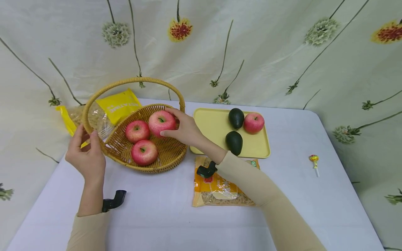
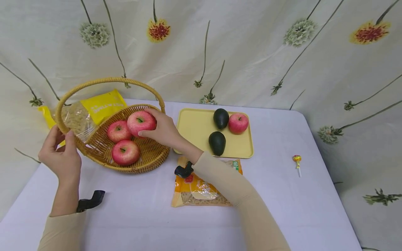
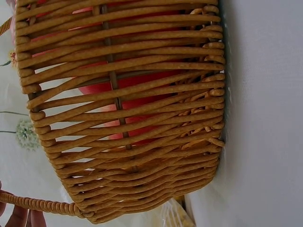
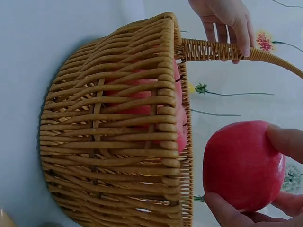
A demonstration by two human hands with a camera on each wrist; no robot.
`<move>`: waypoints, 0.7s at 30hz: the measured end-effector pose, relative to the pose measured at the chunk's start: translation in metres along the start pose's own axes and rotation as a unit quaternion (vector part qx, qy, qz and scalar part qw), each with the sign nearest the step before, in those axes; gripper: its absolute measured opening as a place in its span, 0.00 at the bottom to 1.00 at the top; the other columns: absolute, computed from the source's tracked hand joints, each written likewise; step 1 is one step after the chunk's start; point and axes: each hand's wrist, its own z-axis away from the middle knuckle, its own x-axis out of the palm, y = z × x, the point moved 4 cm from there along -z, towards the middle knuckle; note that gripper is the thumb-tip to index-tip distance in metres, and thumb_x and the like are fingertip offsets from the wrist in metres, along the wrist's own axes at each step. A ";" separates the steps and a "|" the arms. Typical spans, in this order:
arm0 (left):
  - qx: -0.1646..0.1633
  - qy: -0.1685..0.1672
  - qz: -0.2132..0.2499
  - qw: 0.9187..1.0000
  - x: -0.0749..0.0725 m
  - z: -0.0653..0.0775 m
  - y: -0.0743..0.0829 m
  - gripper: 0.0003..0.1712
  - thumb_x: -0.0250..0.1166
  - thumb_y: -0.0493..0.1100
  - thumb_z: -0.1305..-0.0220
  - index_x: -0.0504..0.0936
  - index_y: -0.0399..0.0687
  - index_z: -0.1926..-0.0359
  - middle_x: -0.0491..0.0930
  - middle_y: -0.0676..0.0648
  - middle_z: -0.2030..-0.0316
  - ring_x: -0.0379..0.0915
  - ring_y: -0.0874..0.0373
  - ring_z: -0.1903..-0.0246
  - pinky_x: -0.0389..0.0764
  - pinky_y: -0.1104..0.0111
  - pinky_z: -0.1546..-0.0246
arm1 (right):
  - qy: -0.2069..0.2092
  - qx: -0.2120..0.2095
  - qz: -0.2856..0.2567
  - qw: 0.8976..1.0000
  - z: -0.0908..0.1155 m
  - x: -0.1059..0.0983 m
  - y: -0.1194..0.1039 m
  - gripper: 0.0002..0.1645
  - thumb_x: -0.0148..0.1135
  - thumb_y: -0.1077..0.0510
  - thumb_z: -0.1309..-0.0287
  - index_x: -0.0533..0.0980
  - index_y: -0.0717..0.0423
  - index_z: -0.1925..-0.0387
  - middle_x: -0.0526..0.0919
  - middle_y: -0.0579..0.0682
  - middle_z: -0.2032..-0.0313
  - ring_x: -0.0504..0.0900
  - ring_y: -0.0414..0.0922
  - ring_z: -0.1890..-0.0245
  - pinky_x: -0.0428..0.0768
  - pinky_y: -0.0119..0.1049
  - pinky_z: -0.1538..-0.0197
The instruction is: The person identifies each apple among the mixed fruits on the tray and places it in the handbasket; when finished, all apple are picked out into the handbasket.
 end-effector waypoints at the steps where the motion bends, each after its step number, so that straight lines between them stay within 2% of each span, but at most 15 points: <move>1: 0.003 -0.001 0.002 1.000 0.000 0.000 -0.001 0.19 0.60 0.49 0.32 0.80 0.62 0.41 0.83 0.55 0.51 0.72 0.73 0.58 0.72 0.80 0.60 | 0.008 0.001 0.002 1.000 -0.004 0.002 0.000 0.41 0.72 0.55 0.46 0.66 0.54 0.32 0.78 0.51 0.41 0.80 0.45 0.47 0.78 0.33 0.46; 4: 0.002 0.006 -0.006 1.000 -0.001 -0.002 -0.001 0.18 0.61 0.48 0.32 0.81 0.61 0.42 0.83 0.55 0.52 0.72 0.74 0.58 0.72 0.81 0.61 | 0.042 0.002 0.003 0.999 -0.018 0.009 0.002 0.33 0.68 0.59 0.43 0.70 0.58 0.36 0.81 0.54 0.44 0.83 0.46 0.49 0.79 0.30 0.49; 7: -0.001 0.010 -0.009 1.000 -0.001 -0.001 0.004 0.18 0.61 0.47 0.32 0.81 0.60 0.42 0.83 0.57 0.53 0.71 0.75 0.59 0.72 0.81 0.61 | 0.059 -0.001 0.034 0.998 -0.029 0.018 0.004 0.27 0.65 0.61 0.40 0.74 0.58 0.39 0.82 0.54 0.45 0.83 0.45 0.51 0.77 0.26 0.51; 8: -0.003 0.011 -0.010 1.000 -0.001 0.000 0.006 0.18 0.60 0.47 0.32 0.81 0.59 0.42 0.83 0.57 0.53 0.71 0.75 0.59 0.72 0.81 0.61 | 0.058 0.000 0.051 0.997 -0.032 0.021 0.005 0.27 0.64 0.60 0.40 0.74 0.57 0.39 0.82 0.53 0.45 0.82 0.45 0.53 0.76 0.27 0.53; 11: -0.006 0.009 -0.008 1.000 -0.001 0.004 0.015 0.19 0.60 0.46 0.32 0.81 0.56 0.41 0.82 0.57 0.53 0.70 0.76 0.59 0.71 0.81 0.60 | 0.035 0.009 0.096 0.995 -0.037 0.030 0.009 0.27 0.63 0.57 0.39 0.74 0.55 0.38 0.80 0.50 0.41 0.78 0.45 0.46 0.74 0.32 0.45; 13: -0.007 0.012 -0.006 1.000 -0.001 0.006 0.018 0.19 0.60 0.45 0.32 0.81 0.55 0.42 0.83 0.57 0.54 0.70 0.76 0.59 0.71 0.82 0.60 | 0.020 0.018 0.101 0.995 -0.039 0.033 0.011 0.28 0.64 0.56 0.39 0.74 0.55 0.37 0.79 0.50 0.40 0.75 0.46 0.41 0.72 0.36 0.39; 15: -0.004 0.016 -0.006 1.000 -0.001 0.005 0.017 0.18 0.60 0.45 0.32 0.81 0.54 0.42 0.83 0.57 0.54 0.70 0.76 0.60 0.71 0.82 0.61 | 0.010 0.026 0.100 0.995 -0.040 0.035 0.014 0.28 0.65 0.55 0.39 0.73 0.55 0.37 0.78 0.50 0.40 0.73 0.46 0.37 0.71 0.39 0.36; 21: 0.005 0.013 -0.010 1.000 0.000 0.001 0.003 0.18 0.61 0.47 0.33 0.82 0.59 0.43 0.83 0.57 0.54 0.71 0.75 0.60 0.72 0.82 0.62 | 0.004 0.041 0.115 0.992 -0.043 0.036 0.018 0.31 0.69 0.55 0.43 0.74 0.56 0.38 0.79 0.51 0.41 0.75 0.47 0.39 0.72 0.39 0.37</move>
